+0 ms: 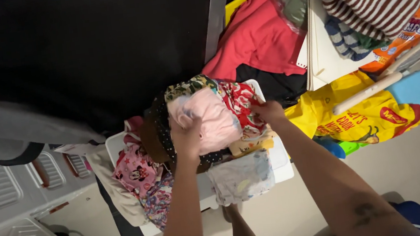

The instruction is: Organizing and putting baby clothes into a plastic dresser drawer.

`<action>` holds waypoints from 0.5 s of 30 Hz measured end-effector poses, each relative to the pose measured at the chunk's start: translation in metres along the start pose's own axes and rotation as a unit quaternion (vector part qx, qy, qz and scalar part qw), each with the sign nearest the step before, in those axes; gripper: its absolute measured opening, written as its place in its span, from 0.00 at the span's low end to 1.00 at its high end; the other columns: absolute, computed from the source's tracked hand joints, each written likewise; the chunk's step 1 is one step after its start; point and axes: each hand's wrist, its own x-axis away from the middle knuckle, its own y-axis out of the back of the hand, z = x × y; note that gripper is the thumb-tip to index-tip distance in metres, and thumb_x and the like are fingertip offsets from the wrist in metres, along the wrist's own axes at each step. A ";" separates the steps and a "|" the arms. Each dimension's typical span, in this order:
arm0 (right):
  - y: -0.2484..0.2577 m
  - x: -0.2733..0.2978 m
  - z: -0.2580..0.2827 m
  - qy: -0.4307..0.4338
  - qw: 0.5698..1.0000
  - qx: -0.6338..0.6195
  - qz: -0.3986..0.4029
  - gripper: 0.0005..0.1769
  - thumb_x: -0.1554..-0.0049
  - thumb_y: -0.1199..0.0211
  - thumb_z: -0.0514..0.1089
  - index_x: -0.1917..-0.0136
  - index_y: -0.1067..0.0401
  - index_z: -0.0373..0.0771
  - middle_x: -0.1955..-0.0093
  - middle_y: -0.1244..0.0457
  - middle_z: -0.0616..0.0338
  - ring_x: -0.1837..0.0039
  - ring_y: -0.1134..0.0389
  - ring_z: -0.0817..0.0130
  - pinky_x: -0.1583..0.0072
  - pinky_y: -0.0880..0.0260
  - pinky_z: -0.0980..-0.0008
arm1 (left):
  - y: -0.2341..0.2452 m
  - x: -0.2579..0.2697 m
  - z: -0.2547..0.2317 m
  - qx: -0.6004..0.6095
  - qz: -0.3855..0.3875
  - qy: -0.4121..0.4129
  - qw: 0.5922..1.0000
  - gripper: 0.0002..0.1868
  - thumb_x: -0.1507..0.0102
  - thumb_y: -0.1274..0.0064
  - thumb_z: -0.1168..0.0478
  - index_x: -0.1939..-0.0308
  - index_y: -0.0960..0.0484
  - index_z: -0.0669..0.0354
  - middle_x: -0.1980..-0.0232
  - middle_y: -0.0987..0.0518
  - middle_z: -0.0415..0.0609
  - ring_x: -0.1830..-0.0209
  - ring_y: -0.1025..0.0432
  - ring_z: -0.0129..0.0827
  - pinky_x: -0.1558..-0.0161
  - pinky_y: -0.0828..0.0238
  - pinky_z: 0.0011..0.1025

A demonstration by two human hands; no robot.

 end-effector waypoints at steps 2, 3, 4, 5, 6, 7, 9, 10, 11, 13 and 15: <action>-0.004 0.002 0.013 0.001 1.000 0.006 -0.004 0.16 0.49 0.26 0.47 0.63 0.22 0.30 0.70 0.33 0.55 0.70 0.32 0.67 0.65 0.33 0.67 | 0.005 -0.006 0.009 -0.016 -0.002 0.048 0.999 0.24 0.39 0.39 0.62 0.41 0.27 0.65 0.54 0.21 0.43 0.61 0.28 0.27 0.61 0.29 0.28; -0.006 0.005 0.019 0.004 1.000 0.013 -0.008 0.14 0.51 0.25 0.45 0.63 0.22 0.30 0.70 0.32 0.55 0.71 0.30 0.68 0.65 0.31 0.67 | 0.008 -0.009 0.013 -0.031 -0.004 0.096 0.995 0.23 0.37 0.38 0.62 0.42 0.25 0.68 0.54 0.20 0.45 0.61 0.28 0.29 0.60 0.29 0.29; -0.007 0.020 0.034 0.004 1.000 0.012 -0.009 0.14 0.51 0.25 0.45 0.63 0.22 0.30 0.70 0.32 0.55 0.71 0.30 0.68 0.65 0.31 0.67 | 0.009 -0.011 0.013 -0.032 -0.003 0.096 0.995 0.23 0.37 0.38 0.62 0.42 0.25 0.68 0.54 0.20 0.45 0.61 0.28 0.29 0.60 0.29 0.29; -0.008 0.036 0.049 0.017 1.000 0.008 -0.011 0.13 0.51 0.25 0.43 0.60 0.23 0.32 0.70 0.32 0.55 0.70 0.31 0.68 0.66 0.31 0.67 | 0.010 -0.013 0.014 -0.151 0.002 0.045 0.988 0.27 0.39 0.38 0.61 0.39 0.27 0.66 0.56 0.21 0.49 0.63 0.27 0.33 0.61 0.28 0.30; -0.007 0.051 0.065 0.032 0.999 0.004 -0.014 0.12 0.51 0.26 0.41 0.57 0.24 0.33 0.69 0.33 0.55 0.70 0.31 0.68 0.66 0.31 0.67 | 0.010 -0.017 0.015 -0.265 0.006 -0.007 0.964 0.31 0.41 0.37 0.61 0.36 0.29 0.65 0.58 0.21 0.53 0.64 0.25 0.37 0.61 0.27 0.32; -0.003 0.049 0.066 0.034 0.999 0.004 -0.015 0.12 0.51 0.26 0.41 0.57 0.24 0.33 0.69 0.33 0.55 0.70 0.31 0.68 0.66 0.31 0.67 | 0.007 -0.015 0.008 -0.264 0.006 -0.009 0.964 0.31 0.41 0.37 0.61 0.36 0.29 0.65 0.58 0.21 0.53 0.64 0.25 0.37 0.61 0.27 0.32; 0.002 0.048 0.063 0.143 0.986 -0.085 0.019 0.14 0.50 0.28 0.35 0.50 0.25 0.36 0.63 0.31 0.58 0.66 0.32 0.70 0.64 0.31 0.70 | 0.005 -0.006 -0.005 -0.312 -0.088 -0.145 0.935 0.38 0.40 0.37 0.60 0.32 0.36 0.71 0.41 0.28 0.65 0.55 0.25 0.44 0.56 0.24 0.36; 0.009 0.067 0.082 0.143 0.986 -0.084 0.020 0.14 0.50 0.28 0.35 0.50 0.25 0.36 0.63 0.31 0.58 0.66 0.32 0.70 0.64 0.31 0.70 | 0.006 -0.003 -0.009 -0.312 -0.090 -0.145 0.935 0.38 0.40 0.37 0.60 0.32 0.36 0.71 0.41 0.28 0.65 0.55 0.25 0.44 0.56 0.24 0.36; 0.016 0.086 0.102 0.140 0.977 -0.156 0.040 0.16 0.51 0.32 0.32 0.48 0.26 0.37 0.59 0.30 0.59 0.64 0.31 0.71 0.62 0.31 0.70 | 0.008 0.000 -0.014 -0.345 -0.082 -0.180 0.917 0.37 0.40 0.37 0.60 0.31 0.35 0.70 0.41 0.27 0.66 0.50 0.26 0.49 0.51 0.27 0.40; 0.034 0.124 0.134 0.136 0.963 -0.224 0.061 0.19 0.51 0.35 0.28 0.46 0.27 0.38 0.55 0.29 0.60 0.62 0.29 0.71 0.61 0.30 0.71 | 0.009 0.009 -0.024 -0.377 -0.076 -0.214 0.898 0.37 0.40 0.37 0.60 0.30 0.33 0.69 0.40 0.26 0.67 0.46 0.28 0.55 0.46 0.29 0.45; 0.054 0.164 0.160 0.173 0.967 -0.187 0.008 0.25 0.47 0.36 0.29 0.37 0.30 0.40 0.48 0.30 0.57 0.55 0.30 0.69 0.56 0.28 0.70 | 0.010 0.020 -0.037 -0.330 -0.025 -0.177 0.927 0.30 0.35 0.39 0.59 0.32 0.30 0.64 0.38 0.24 0.63 0.40 0.27 0.53 0.37 0.29 0.41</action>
